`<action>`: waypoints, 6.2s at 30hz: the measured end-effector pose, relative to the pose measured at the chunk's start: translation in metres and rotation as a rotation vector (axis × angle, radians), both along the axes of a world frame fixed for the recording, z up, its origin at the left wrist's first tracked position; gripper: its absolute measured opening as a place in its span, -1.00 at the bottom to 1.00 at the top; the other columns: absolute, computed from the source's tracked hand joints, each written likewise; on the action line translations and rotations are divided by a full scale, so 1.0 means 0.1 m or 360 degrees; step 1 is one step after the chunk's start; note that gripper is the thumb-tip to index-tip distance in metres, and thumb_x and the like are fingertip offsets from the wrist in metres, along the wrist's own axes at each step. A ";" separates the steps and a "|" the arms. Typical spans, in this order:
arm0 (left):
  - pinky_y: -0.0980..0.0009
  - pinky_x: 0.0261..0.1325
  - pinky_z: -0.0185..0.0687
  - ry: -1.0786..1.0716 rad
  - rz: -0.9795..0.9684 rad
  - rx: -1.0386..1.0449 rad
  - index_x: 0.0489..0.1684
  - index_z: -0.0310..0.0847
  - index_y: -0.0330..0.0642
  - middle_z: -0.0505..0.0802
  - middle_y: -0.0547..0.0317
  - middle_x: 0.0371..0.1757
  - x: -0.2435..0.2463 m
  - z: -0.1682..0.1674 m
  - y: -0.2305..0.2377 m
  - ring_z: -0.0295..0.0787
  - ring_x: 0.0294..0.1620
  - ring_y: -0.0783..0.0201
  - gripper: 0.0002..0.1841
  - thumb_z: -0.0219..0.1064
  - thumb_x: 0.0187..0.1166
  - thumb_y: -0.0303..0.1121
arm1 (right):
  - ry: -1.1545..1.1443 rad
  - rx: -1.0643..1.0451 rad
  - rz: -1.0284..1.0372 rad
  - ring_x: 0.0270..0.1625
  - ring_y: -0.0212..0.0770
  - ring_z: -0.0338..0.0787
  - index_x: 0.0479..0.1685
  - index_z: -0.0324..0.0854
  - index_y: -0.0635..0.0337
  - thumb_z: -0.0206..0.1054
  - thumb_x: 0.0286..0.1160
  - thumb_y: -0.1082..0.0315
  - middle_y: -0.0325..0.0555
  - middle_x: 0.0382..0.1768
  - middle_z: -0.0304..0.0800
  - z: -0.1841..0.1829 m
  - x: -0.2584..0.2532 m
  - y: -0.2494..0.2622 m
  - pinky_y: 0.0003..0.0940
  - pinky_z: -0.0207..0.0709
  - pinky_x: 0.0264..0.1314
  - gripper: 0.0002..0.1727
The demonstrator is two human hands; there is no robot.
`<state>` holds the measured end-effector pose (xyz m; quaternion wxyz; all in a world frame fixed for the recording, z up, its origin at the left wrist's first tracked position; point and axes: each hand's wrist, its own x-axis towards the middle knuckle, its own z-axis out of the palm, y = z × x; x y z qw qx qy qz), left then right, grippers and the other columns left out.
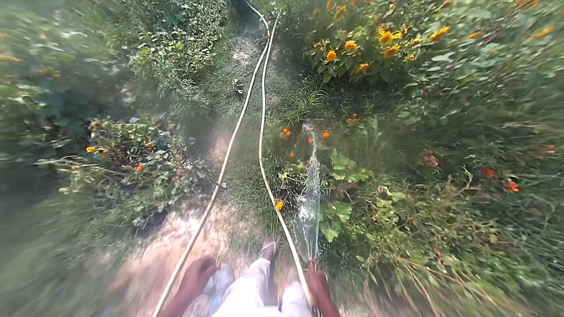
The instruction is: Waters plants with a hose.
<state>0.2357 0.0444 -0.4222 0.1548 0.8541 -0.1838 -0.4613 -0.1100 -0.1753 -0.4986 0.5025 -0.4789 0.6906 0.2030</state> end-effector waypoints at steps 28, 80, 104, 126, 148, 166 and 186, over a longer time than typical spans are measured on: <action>0.20 0.16 0.73 0.0003 0.0009 0.0016 0.03 0.78 -0.15 0.90 0.13 -0.12 0.02 0.01 0.03 0.84 -0.08 0.27 -0.73 0.41 0.61 -0.17 | 0.0012 -0.0114 0.0095 0.22 0.17 0.82 0.07 0.78 0.28 -0.20 0.74 -0.39 0.25 0.05 0.85 -0.39 -0.15 0.15 0.19 0.60 0.32 -0.10; 0.16 0.15 0.71 0.0074 -0.0012 -0.0003 0.03 0.76 -0.22 0.88 0.07 -0.13 0.00 -0.05 -0.26 0.83 -0.09 0.22 -0.74 0.38 0.63 -0.21 | -0.0027 -0.0139 0.0015 0.15 0.18 0.81 0.09 0.76 0.32 -0.15 0.79 -0.31 0.26 0.00 0.84 -0.14 -0.10 -0.07 0.19 0.57 0.30 -0.17; 0.17 0.17 0.72 0.0092 0.0026 0.0010 0.02 0.77 -0.18 0.89 0.10 -0.11 0.05 -0.14 -0.29 0.83 -0.07 0.25 -0.72 0.42 0.61 -0.16 | -0.0193 -0.0124 0.0493 0.32 0.10 0.79 0.29 0.72 0.13 -0.14 0.73 -0.38 0.13 0.18 0.84 -0.07 0.39 -0.07 0.20 0.55 0.42 -0.19; 0.14 0.20 0.73 0.0092 0.0000 0.0038 0.04 0.77 -0.16 0.89 0.11 -0.09 0.08 -0.15 -0.36 0.84 -0.04 0.22 -0.70 0.40 0.60 -0.13 | -0.0101 -0.0135 0.0485 0.33 0.12 0.79 0.31 0.72 0.15 -0.15 0.75 -0.34 0.16 0.19 0.84 -0.18 0.23 -0.01 0.19 0.55 0.43 -0.20; 0.14 0.18 0.72 0.0098 0.0023 0.0047 0.04 0.76 -0.18 0.88 0.09 -0.09 0.09 -0.03 -0.47 0.83 -0.04 0.23 -0.72 0.40 0.60 -0.17 | -0.0001 -0.0137 0.0361 0.28 0.14 0.80 0.21 0.75 0.19 -0.13 0.74 -0.36 0.17 0.12 0.85 -0.32 0.10 0.01 0.18 0.57 0.38 -0.19; 0.18 0.27 0.72 0.0129 -0.0037 -0.0080 0.11 0.76 -0.17 0.89 0.11 0.01 0.00 0.02 -0.72 0.84 0.07 0.26 -0.66 0.41 0.61 -0.10 | -0.0010 -0.0158 0.0318 0.27 0.15 0.81 0.21 0.76 0.19 -0.19 0.75 -0.37 0.18 0.11 0.86 -0.30 0.02 -0.08 0.19 0.58 0.36 -0.15; 0.15 0.22 0.73 0.0091 -0.0079 -0.0055 0.05 0.77 -0.16 0.90 0.12 -0.06 0.06 -0.04 -0.59 0.84 0.01 0.25 -0.67 0.39 0.61 -0.09 | -0.0042 -0.0185 0.0201 0.23 0.16 0.81 0.13 0.77 0.25 -0.14 0.78 -0.32 0.23 0.06 0.85 -0.14 0.09 -0.19 0.20 0.57 0.34 -0.19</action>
